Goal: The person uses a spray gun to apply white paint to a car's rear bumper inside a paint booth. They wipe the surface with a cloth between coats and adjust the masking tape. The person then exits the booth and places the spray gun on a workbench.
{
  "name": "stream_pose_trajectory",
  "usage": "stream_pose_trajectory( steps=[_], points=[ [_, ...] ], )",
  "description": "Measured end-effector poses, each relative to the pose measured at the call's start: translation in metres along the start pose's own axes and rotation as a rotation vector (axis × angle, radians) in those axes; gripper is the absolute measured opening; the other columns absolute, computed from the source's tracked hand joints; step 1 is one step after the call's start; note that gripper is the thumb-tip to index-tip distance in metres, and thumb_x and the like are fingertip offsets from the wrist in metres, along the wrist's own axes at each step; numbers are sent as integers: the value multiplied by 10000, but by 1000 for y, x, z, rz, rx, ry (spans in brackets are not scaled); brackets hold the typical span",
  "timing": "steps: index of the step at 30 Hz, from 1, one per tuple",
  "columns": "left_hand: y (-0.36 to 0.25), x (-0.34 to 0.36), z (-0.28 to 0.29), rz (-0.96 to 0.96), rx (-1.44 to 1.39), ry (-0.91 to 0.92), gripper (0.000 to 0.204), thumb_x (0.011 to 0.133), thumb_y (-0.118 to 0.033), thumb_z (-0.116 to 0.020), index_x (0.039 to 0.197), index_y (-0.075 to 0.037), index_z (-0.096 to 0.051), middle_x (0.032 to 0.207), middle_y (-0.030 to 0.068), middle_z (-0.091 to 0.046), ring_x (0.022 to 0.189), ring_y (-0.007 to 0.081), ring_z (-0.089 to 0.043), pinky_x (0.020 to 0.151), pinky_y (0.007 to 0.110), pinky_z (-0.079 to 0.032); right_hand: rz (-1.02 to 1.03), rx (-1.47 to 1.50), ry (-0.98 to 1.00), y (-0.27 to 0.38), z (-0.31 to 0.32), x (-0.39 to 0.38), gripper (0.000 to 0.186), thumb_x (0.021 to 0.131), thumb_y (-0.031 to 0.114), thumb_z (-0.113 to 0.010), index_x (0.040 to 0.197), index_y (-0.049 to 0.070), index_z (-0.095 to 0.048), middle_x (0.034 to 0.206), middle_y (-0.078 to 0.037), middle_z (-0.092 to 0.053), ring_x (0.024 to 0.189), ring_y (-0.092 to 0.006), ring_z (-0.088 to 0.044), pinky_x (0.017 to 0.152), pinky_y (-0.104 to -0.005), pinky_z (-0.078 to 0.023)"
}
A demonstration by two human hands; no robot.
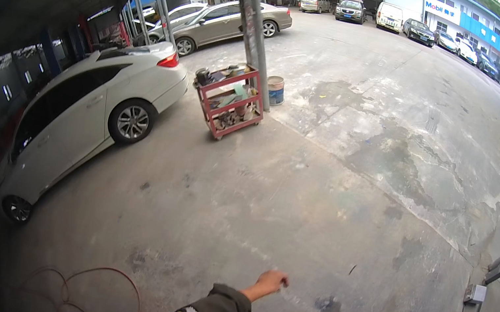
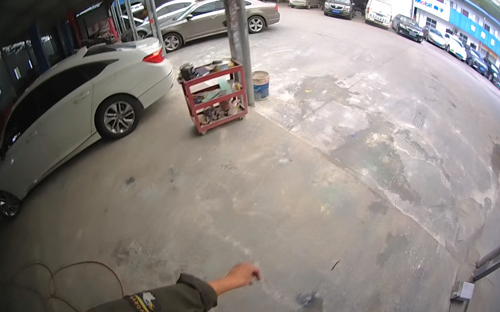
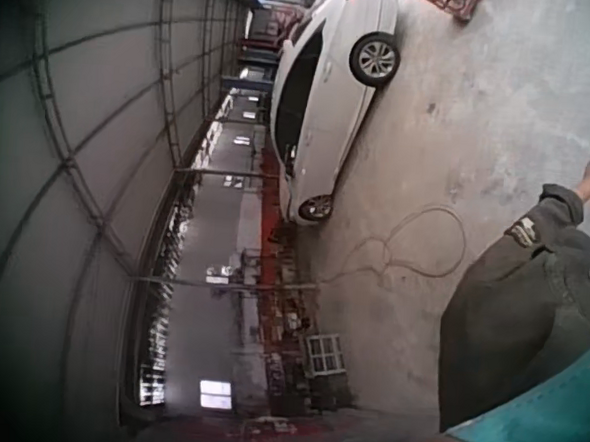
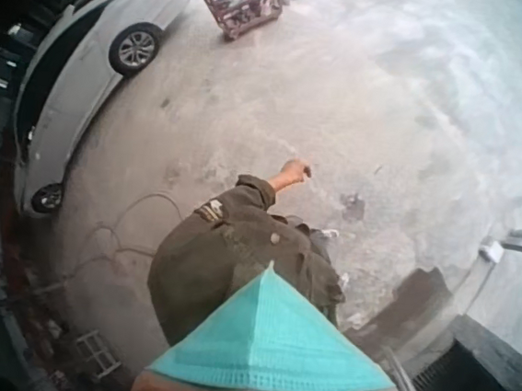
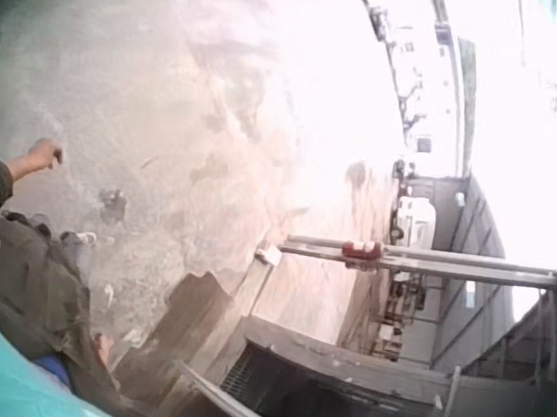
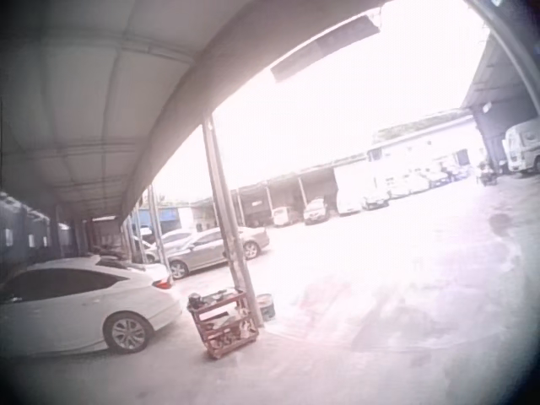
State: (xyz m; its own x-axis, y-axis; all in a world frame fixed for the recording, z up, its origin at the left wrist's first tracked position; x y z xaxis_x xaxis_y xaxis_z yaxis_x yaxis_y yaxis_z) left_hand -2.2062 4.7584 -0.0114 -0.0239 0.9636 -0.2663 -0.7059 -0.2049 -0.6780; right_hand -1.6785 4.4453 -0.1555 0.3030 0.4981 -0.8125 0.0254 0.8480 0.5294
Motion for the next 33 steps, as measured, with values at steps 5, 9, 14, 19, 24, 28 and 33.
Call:
stream_pose_trajectory(
  steps=[5, 9, 14, 19, 24, 28, 33],
  points=[
    [31, 57, -59, 390, -93, 12, 215, 720, -21, -721, 923, -93, -721, 888, 52, -721, 816, 236, -702, 661, 371, -543, 173, 45, -99, 173, 159, 149, 563, 907, 130, -611, 1435, 120, -416, 969, -167, -676, 729, -260, -636, 591, -365, -543],
    [57, 92, -130, 950, -419, -43, 195, 922, -88, -543, 931, 100, -592, 745, 179, -663, 635, 337, -716, 478, 417, -560, 553, 76, -281, 443, 236, 224, 134, 917, 107, -608, 1005, 18, -657, 734, -53, -644, 562, -107, -566, 482, -258, -456],
    [-107, 452, -195, 381, 75, 398, 133, 882, -29, -555, 940, 81, -602, 813, 202, -680, 632, 320, -687, 516, 446, -577, 313, 247, -438, 553, 310, 338, 184, 884, 100, -634, 1032, -2, -673, 758, -58, -680, 610, -127, -627, 550, -280, -515],
    [-411, 772, -296, 270, -432, 410, 230, 881, 117, -389, 1017, 101, -573, 1007, 199, -669, 864, 306, -683, 715, 413, -631, 67, 253, -466, 546, 348, 392, 98, 823, 87, -646, 870, 14, -691, 701, -62, -673, 584, -139, -634, 519, -293, -512],
    [-769, 1039, -347, -270, -652, 479, 273, 884, 128, -305, 945, 83, -567, 929, 181, -659, 832, 293, -698, 726, 420, -633, -344, 480, -545, 588, 419, 510, 110, 843, 45, -603, 781, 11, -687, 646, -103, -658, 522, -186, -634, 450, -337, -513],
    [-885, 1159, -437, -175, -617, 333, 279, 911, 109, -300, 856, 65, -570, 869, 179, -647, 746, 295, -699, 629, 444, -641, -449, 601, -567, 680, 511, 637, 49, 836, 33, -645, 851, -8, -668, 650, -124, -667, 533, -205, -663, 412, -346, -510],
    [-851, 1191, -554, 239, -566, 402, 109, 890, 90, -457, 813, 57, -527, 814, 166, -628, 756, 368, -690, 550, 592, -608, -55, 603, -464, 978, 667, 791, 176, 890, 85, -618, 1033, -9, -659, 751, -95, -680, 606, -159, -651, 516, -295, -524]
  ],
)
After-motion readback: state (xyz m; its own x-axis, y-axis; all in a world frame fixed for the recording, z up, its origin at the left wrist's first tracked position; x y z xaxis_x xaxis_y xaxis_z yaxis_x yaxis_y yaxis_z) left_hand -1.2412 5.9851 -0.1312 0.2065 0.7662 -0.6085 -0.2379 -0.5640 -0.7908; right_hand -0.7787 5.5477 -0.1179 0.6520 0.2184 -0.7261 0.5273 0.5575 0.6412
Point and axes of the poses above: each hand's wrist, its own x-axis towards the middle knuckle, its own z-axis out of the back of the hand, y = z × x, the point moved 7 cm from there along x, towards the middle knuckle
